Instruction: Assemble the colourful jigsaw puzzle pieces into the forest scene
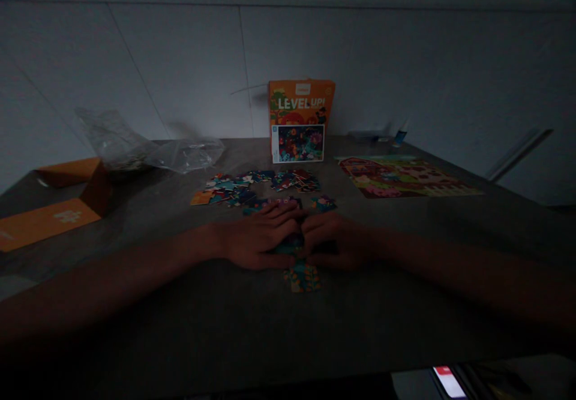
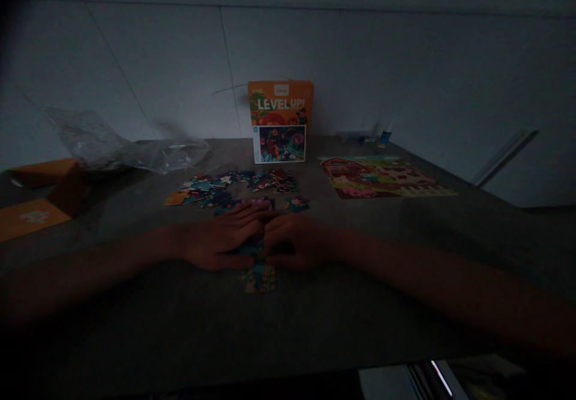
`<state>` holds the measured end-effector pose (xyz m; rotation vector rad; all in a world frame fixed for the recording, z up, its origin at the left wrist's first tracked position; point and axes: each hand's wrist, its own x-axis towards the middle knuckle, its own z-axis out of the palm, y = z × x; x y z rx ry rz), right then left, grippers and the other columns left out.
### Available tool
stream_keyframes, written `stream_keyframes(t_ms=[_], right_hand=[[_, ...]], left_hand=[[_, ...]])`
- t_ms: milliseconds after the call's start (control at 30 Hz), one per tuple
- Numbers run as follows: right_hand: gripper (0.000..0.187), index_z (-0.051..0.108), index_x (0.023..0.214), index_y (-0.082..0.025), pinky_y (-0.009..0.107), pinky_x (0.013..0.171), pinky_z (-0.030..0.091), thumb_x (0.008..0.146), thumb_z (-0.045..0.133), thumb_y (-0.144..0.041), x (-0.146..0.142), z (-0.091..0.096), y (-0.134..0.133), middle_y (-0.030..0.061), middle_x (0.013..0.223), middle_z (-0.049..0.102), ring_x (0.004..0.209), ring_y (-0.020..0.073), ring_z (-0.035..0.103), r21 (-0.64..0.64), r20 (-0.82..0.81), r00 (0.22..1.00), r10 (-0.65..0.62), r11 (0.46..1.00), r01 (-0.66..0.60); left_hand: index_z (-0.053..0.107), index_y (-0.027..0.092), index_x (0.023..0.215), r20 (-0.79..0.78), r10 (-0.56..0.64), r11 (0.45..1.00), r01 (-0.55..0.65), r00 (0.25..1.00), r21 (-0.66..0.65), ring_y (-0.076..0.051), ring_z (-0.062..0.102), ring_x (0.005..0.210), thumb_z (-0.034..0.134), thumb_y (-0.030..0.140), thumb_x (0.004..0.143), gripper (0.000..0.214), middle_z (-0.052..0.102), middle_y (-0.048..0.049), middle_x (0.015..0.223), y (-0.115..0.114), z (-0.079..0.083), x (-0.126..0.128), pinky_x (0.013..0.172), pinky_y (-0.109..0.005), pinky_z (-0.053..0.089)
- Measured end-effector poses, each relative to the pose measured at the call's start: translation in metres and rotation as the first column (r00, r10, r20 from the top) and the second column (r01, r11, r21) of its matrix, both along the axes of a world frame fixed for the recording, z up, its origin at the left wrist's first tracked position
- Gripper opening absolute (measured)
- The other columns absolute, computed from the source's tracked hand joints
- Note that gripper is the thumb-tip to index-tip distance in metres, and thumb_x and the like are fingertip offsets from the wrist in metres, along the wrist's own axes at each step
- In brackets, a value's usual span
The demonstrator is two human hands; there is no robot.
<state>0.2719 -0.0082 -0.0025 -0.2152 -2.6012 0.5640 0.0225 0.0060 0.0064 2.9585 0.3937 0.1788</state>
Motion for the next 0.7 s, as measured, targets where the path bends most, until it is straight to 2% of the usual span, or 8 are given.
stream_keyframes(t_ms=[100,200,300,400,500,700], right_hand=[[0.019,0.068,0.082,-0.016,0.028,0.071,0.045,0.096,0.061,-0.027,-0.001,0.002,-0.003,0.0028,0.076,0.061,0.075,0.0144,0.055,0.033,0.022,1.0,0.018,0.999,-0.019],[0.018,0.067,0.09,-0.016,0.03,0.074,0.046,0.099,0.056,-0.026,-0.002,0.004,-0.006,0.0046,0.082,0.062,0.078,0.016,0.055,0.078,0.058,0.998,0.013,0.997,-0.018],[0.02,0.068,0.105,-0.016,0.036,0.084,0.048,0.099,0.052,-0.025,-0.003,0.004,-0.009,0.009,0.095,0.063,0.091,0.0204,0.057,0.146,0.083,0.997,-0.001,0.989,-0.011],[0.026,0.067,0.117,-0.018,0.045,0.1,0.047,0.097,0.052,-0.024,-0.004,0.004,-0.011,0.013,0.114,0.062,0.11,0.0245,0.056,0.189,0.088,0.996,-0.014,0.982,-0.003],[0.028,0.065,0.123,-0.02,0.051,0.112,0.04,0.099,0.052,-0.026,-0.004,0.004,-0.01,0.0145,0.132,0.061,0.127,0.0263,0.053,0.19,0.106,0.994,0.001,0.981,-0.022],[0.03,0.063,0.125,-0.02,0.063,0.115,0.034,0.1,0.055,-0.035,-0.003,0.002,-0.007,0.0171,0.149,0.054,0.143,0.0325,0.043,0.138,0.156,0.988,-0.002,0.99,-0.02]], left_hand=[[0.049,0.013,0.128,-0.006,0.005,1.0,-0.005,1.0,-0.001,-0.045,0.021,0.155,0.056,0.052,0.099,0.05,0.034,-0.0272,0.162,0.0,0.0,0.0,0.124,-0.066,0.022],[0.049,0.014,0.13,-0.001,-0.012,1.0,0.012,1.0,-0.019,-0.043,0.023,0.155,0.054,0.05,0.1,0.047,0.035,-0.025,0.162,0.002,0.002,0.001,0.125,-0.065,0.024],[0.05,0.017,0.133,0.043,-0.03,0.999,0.032,0.999,-0.044,-0.036,0.028,0.155,0.045,0.037,0.105,0.036,0.043,-0.0195,0.158,0.008,0.002,0.0,0.126,-0.061,0.026],[0.055,0.018,0.129,0.128,-0.02,0.997,0.03,0.992,-0.078,-0.029,0.041,0.148,0.037,0.026,0.105,0.031,0.052,-0.0167,0.15,0.014,-0.003,-0.001,0.123,-0.054,0.035],[0.057,0.016,0.131,0.218,0.039,0.997,-0.023,0.975,-0.076,-0.028,0.049,0.141,0.04,0.022,0.104,0.033,0.054,-0.018,0.147,0.019,-0.009,-0.001,0.118,-0.048,0.044],[0.061,0.013,0.131,0.292,0.236,0.969,-0.248,0.927,0.006,-0.029,0.057,0.132,0.045,0.014,0.098,0.037,0.062,-0.017,0.137,0.025,-0.017,-0.002,0.111,-0.049,0.05]])
